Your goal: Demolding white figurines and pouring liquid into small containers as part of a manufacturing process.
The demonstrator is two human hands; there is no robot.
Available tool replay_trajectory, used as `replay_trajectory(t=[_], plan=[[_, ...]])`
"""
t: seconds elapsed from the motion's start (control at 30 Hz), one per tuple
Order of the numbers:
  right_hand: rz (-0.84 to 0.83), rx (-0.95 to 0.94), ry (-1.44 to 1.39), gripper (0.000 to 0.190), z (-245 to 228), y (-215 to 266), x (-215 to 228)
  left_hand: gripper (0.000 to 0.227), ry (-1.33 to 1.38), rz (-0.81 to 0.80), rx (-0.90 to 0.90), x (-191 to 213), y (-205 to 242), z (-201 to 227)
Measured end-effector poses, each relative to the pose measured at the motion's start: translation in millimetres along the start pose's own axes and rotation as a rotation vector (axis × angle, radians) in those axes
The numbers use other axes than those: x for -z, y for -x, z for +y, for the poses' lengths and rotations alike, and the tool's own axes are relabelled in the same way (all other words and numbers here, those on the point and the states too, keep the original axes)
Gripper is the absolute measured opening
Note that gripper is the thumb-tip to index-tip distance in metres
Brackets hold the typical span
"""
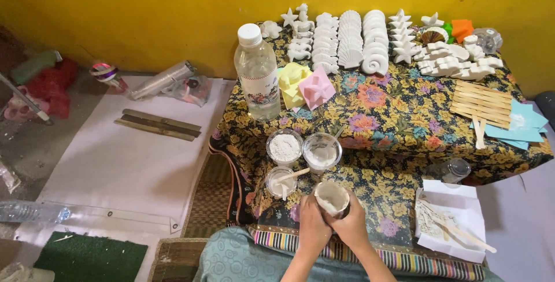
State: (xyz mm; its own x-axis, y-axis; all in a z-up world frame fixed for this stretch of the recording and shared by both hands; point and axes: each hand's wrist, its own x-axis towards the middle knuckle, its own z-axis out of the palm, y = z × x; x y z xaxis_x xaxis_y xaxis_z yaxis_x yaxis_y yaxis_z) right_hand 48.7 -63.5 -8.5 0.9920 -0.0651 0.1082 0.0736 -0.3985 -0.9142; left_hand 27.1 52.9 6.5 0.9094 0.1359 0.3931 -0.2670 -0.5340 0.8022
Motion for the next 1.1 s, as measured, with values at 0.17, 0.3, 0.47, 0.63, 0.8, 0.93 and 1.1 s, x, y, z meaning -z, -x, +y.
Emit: replay_trajectory(t=[0.17,0.3,0.47,0.63,0.8,0.93,1.1], plan=[[-0.177,-0.148,-0.188,0.071,25,-14,34,0.065,0.185,-0.137,0.067,-4,-19,16],[-0.126,-0.092,-0.160,0.063,36,-14,33,0.074,0.217,-0.161,0.075,-9,-11,2],[-0.107,-0.013,-0.048,0.046,35,-13,36,0.061,0.106,-0.204,0.106,-6,-13,13],[-0.120,0.063,-0.064,0.052,31,-13,41,0.065,0.046,-0.206,0.117,-15,-10,8],[-0.362,-0.193,-0.021,0.074,1,-15,70,0.085,-0.258,-0.071,0.040,-20,1,-9],[-0.417,-0.283,-0.179,0.070,32,-23,67,0.071,-0.182,-0.140,0.056,-7,4,-5],[-0.306,-0.010,0.100,0.060,25,-29,49,0.055,-0.130,-0.174,-0.019,-10,6,-24]])
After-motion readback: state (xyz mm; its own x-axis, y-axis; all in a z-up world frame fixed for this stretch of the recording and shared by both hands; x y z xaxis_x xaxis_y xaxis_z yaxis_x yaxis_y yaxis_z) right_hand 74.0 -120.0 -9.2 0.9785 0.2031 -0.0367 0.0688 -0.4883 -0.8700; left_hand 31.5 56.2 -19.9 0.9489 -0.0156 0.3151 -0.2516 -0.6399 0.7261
